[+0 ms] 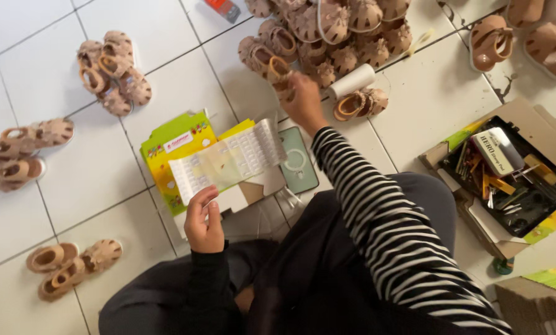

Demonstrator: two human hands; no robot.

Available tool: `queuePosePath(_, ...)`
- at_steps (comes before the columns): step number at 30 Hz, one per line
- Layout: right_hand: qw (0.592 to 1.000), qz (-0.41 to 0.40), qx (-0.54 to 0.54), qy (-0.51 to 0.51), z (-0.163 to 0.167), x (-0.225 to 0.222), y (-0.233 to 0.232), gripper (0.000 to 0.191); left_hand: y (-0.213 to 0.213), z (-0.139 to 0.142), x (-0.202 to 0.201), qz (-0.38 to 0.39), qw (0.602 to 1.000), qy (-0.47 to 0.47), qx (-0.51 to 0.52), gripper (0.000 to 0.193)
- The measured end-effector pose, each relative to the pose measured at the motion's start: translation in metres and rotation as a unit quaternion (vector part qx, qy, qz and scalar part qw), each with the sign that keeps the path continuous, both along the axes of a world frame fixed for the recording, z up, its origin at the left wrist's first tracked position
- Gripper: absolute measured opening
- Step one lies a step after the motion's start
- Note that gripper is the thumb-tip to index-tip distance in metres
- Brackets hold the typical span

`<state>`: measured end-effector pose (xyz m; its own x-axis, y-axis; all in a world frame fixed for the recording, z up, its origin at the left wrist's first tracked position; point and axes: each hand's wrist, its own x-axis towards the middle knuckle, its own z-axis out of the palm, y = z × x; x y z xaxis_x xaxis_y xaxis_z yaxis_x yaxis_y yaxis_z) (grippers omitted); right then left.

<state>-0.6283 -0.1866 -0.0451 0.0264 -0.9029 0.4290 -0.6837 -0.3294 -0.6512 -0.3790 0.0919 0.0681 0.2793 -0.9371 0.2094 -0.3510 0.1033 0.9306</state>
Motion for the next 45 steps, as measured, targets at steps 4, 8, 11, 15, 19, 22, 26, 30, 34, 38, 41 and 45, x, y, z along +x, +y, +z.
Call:
queuePosePath(4, 0.923, 0.044, 0.194, -0.328, 0.035, -0.012, 0.005, 0.033, 0.015, 0.013, 0.006, -0.022, 0.998, -0.054, 0.012, 0.022)
queuePosePath(8, 0.648, 0.179, 0.391, -0.628, 0.097, -0.021, 0.04, 0.027, 0.033, 0.025, 0.005, -0.019, 0.998, -0.057, 0.019, 0.023)
queuePosePath(11, 0.549, 0.202, 0.458, -0.67, 0.136, -0.013, 0.085, 0.037, 0.042, 0.033, 0.005, -0.028, 0.997, -0.065, -0.014, 0.021)
queuePosePath(15, 0.509, 0.219, 0.498, -0.667, 0.161, 0.006, 0.135, 0.041, 0.048, 0.044, 0.008, -0.03, 0.995, -0.077, -0.047, 0.021)
queuePosePath(19, 0.443, 0.296, 0.492, -0.688, 0.162, 0.024, 0.162, 0.037, 0.058, 0.062, 0.012, -0.017, 0.996, -0.074, -0.057, 0.019)
queuePosePath(22, 0.436, 0.336, 0.492, -0.674, 0.156, 0.033, 0.17, 0.04, 0.06, 0.079, 0.015, 0.016, 0.981, -0.169, -0.099, 0.024)
queuePosePath(26, 0.475, 0.386, 0.516, -0.598, 0.144, 0.046, 0.174, 0.039, 0.053, 0.088, 0.024, 0.033, 0.919, -0.348, -0.184, 0.06)
queuePosePath(30, 0.571, 0.413, 0.574, -0.417, 0.124, 0.065, 0.185, 0.024, 0.043, 0.064, 0.032, -0.115, 0.907, -0.395, -0.092, 0.09)
queuePosePath(34, 0.745, 0.225, 0.586, -0.226, 0.108, 0.065, 0.168, 0.032, 0.038, 0.013, 0.043, -0.107, 0.991, -0.085, 0.012, 0.085)
queuePosePath(38, 0.96, 0.131, 0.246, -0.011, 0.086, 0.073, 0.144, 0.017, 0.021, -0.037, 0.072, -0.044, 0.959, 0.265, 0.086, 0.074)
queuePosePath(41, 0.978, 0.175, 0.091, 0.066, 0.072, 0.078, 0.138, 0.02, 0.005, -0.061, 0.083, -0.068, 0.893, 0.438, 0.078, 0.075)
queuePosePath(45, 0.975, 0.185, 0.097, 0.077, 0.064, 0.083, 0.14, 0.032, -0.004, -0.078, 0.072, -0.08, 0.867, 0.487, 0.061, 0.069)
